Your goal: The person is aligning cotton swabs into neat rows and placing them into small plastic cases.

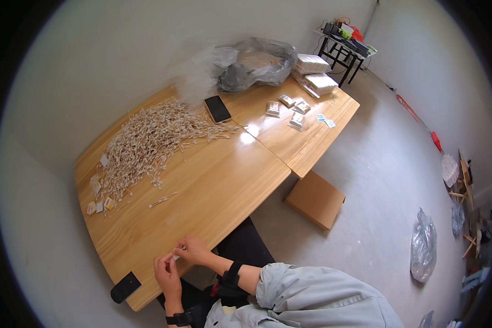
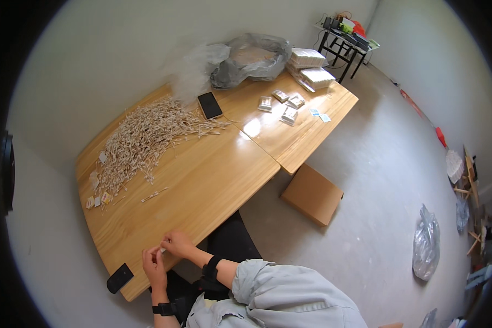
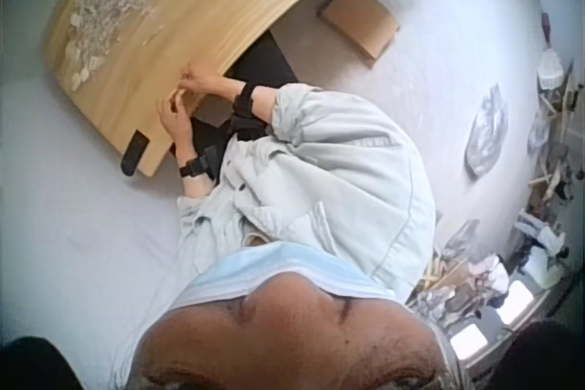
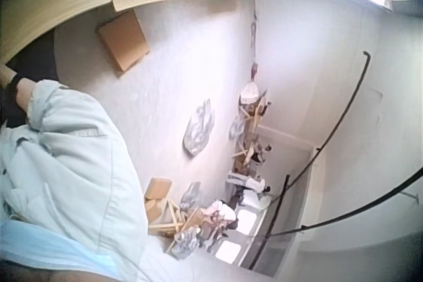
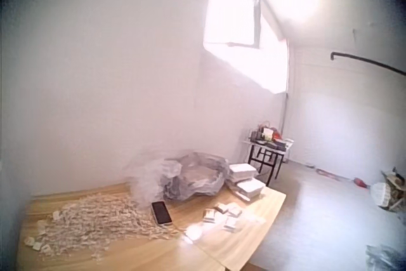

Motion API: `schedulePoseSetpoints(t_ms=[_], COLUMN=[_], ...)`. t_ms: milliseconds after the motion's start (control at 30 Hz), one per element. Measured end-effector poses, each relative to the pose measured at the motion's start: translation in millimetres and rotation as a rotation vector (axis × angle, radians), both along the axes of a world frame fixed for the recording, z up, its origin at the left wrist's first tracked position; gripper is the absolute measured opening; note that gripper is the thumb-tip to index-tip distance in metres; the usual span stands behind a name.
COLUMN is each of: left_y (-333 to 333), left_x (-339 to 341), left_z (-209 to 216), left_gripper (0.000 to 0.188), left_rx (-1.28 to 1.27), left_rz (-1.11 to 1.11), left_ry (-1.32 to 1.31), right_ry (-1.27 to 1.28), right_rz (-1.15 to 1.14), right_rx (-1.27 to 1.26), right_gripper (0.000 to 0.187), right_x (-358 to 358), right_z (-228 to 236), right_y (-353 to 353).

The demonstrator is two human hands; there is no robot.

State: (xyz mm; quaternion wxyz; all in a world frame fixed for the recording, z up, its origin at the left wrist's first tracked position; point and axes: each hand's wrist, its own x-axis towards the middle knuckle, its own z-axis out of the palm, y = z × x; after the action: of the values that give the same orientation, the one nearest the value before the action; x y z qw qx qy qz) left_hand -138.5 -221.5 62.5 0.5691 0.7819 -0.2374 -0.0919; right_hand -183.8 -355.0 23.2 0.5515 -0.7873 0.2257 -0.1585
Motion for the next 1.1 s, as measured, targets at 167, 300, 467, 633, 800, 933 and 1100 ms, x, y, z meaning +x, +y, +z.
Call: schedulePoseSetpoints(t_ms=[167, 300, 467, 633, 800, 933, 1100], left_y=[2.7, 8.5, 10.2, 31.8, 22.4, 12.6, 25.9], left_x=[-3.7, 5.5, 19.6, 51.1, 17.7, 11.9, 37.7], left_z=[18.6, 13.8, 8.4, -38.7, 24.3, 24.6, -4.2], left_gripper=[0.028, 0.026, 0.019, 0.035, 0.038, 0.040, 0.039], left_rx=[0.255, 0.275, 0.268, 0.405, 0.413, 0.439, 0.599], left_rz=[-0.121, -0.174, -0.191, -0.262, -0.157, -0.259, -0.298], left_ry=[-0.187, -0.219, -0.443, -0.615, -0.339, -0.372, -0.445], right_ry=[0.103, 0.110, -0.048, -0.083, -0.031, -0.010, 0.018], right_rz=[0.051, 0.072, 0.136, 0.244, 0.399, 0.345, 0.433], right_rx=[0.175, 0.186, -0.326, -0.449, -0.594, -0.604, -0.558], right_gripper=[0.026, 0.024, 0.018, 0.013, 0.014, 0.015, 0.016], right_x=[4.7, 5.3, -11.4, -0.1, -5.8, -21.9, -9.7], right_z=[6.6, 5.0, 51.7, 22.9, 60.4, 64.9, 60.1], right_y=[-3.5, 3.4, 12.9, 13.6, 7.0, -3.8, -5.2])
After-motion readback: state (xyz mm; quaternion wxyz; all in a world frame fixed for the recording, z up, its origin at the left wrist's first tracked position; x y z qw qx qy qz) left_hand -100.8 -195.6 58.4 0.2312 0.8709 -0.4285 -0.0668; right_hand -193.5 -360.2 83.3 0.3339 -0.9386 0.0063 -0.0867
